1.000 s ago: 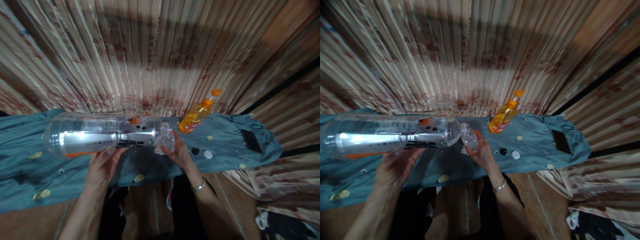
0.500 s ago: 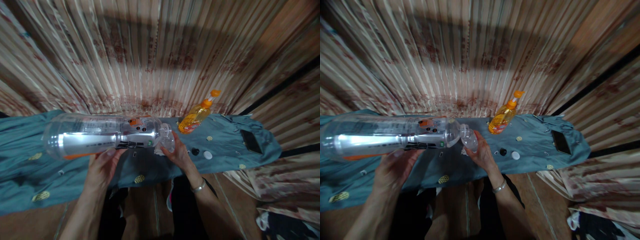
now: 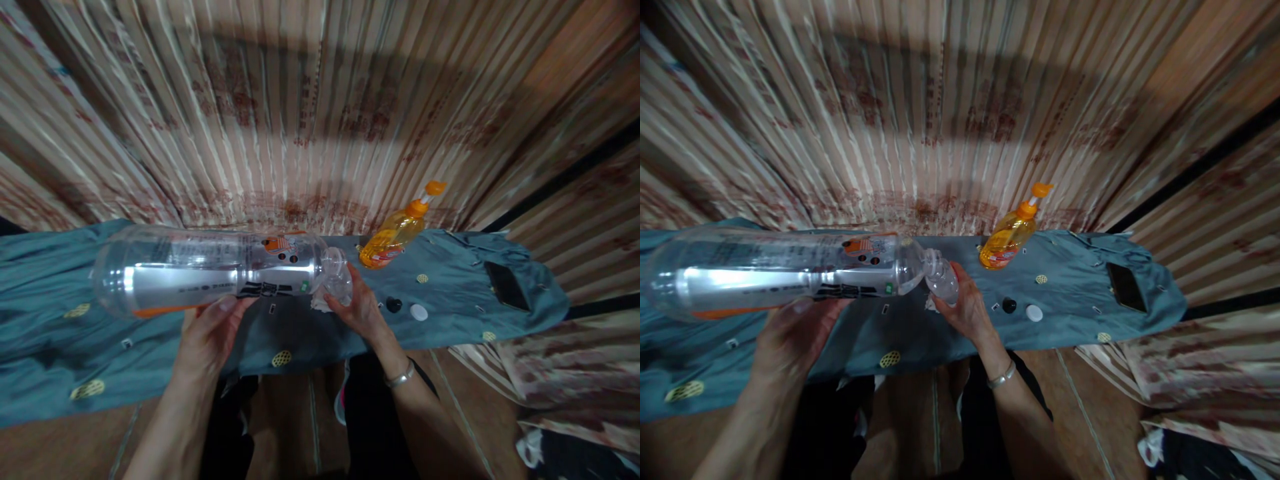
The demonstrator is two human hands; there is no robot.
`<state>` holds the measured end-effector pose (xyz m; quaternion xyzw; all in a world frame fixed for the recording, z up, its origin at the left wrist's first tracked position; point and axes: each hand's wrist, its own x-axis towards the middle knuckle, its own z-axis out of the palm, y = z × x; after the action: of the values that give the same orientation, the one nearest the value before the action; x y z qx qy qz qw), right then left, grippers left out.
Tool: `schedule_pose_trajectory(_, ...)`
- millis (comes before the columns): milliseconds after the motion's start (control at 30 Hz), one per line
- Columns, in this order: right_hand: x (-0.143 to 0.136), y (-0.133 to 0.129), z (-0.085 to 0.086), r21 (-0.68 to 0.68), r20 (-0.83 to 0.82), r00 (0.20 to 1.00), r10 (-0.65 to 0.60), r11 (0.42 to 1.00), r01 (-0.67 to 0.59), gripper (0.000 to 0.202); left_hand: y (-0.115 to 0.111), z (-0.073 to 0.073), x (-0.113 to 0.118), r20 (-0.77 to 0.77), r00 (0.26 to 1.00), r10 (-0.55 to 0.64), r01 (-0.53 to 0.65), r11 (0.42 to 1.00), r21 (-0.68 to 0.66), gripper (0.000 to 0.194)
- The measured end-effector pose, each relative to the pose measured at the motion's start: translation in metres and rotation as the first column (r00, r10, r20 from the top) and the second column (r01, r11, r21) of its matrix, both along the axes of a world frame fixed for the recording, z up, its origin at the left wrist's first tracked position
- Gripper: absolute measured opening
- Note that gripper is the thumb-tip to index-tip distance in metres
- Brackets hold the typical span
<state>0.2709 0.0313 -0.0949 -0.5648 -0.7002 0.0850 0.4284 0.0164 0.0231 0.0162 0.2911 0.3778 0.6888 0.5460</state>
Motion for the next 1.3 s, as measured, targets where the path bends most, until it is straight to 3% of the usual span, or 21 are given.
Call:
schedule_pose_trajectory(233,0.0003,-0.0011,0.0017,-0.049,-0.007,1.000,-0.022,0.999,0.022,0.077,-0.0001,0.0033,0.0012,0.009,1.000,-0.012,0.012,1.000,0.017,0.071)
schedule_pose_trajectory(700,-0.0005,-0.0008,0.0008,-0.016,0.001,1.000,-0.027,0.999,0.027,0.075,0.0006,0.0019,0.0013,0.016,0.999,-0.041,0.040,0.999,0.030,0.065)
schedule_pose_trajectory(967,-0.0006,-0.0010,0.0041,-0.041,-0.024,1.000,-0.012,0.999,0.011,0.076,-0.0015,0.0081,0.0060,0.053,0.998,-0.030,0.029,0.999,0.026,0.065)
schedule_pose_trajectory(1300,-0.0010,-0.0018,0.0084,-0.041,-0.027,1.000,-0.001,0.999,0.000,0.072,0.0002,0.0051,0.0034,0.050,0.998,-0.041,0.039,0.999,0.034,0.069)
